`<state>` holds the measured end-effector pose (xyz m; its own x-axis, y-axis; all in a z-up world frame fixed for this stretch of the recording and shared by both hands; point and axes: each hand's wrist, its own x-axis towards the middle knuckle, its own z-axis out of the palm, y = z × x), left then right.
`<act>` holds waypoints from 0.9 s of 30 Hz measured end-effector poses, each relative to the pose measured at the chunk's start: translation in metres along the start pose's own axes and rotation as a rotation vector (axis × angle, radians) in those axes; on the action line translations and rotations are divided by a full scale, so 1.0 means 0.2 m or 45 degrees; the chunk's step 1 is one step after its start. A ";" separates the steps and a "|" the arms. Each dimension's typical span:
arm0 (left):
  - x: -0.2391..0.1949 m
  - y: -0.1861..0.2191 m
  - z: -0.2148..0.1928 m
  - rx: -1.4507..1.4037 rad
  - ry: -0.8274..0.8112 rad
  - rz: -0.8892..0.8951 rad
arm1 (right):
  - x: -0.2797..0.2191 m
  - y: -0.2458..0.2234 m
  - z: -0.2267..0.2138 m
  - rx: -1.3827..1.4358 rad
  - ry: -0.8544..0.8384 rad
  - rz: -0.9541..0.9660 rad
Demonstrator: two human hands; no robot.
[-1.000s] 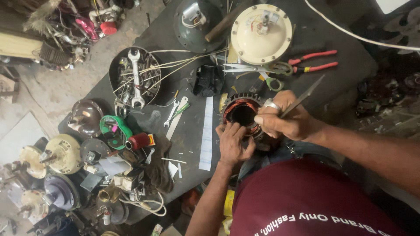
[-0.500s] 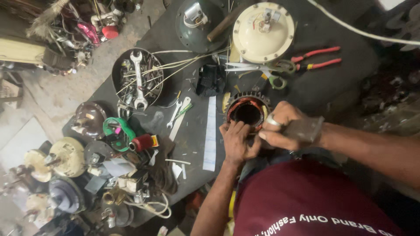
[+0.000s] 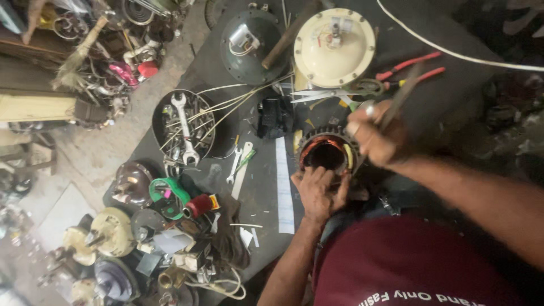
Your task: The person is repairing an electrical component, likely a motor stator. They use a flat metal tool to adjust the copper windings inside the stator and then use scissors to cut a piece of yellow insulating tape, which they place inside the component.
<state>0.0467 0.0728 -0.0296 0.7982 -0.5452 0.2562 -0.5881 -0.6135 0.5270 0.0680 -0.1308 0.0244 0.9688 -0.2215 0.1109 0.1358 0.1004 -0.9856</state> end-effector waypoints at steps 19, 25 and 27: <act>-0.01 -0.05 0.06 0.036 -0.011 0.043 | -0.02 -0.12 0.01 -0.034 -0.238 -0.041; -0.04 -0.10 0.08 0.091 -0.113 -0.012 | -0.18 -0.26 0.06 -0.051 -0.612 -0.386; -0.02 -0.09 0.10 0.124 -0.087 -0.012 | -0.19 -0.19 0.02 -0.146 -0.471 -0.340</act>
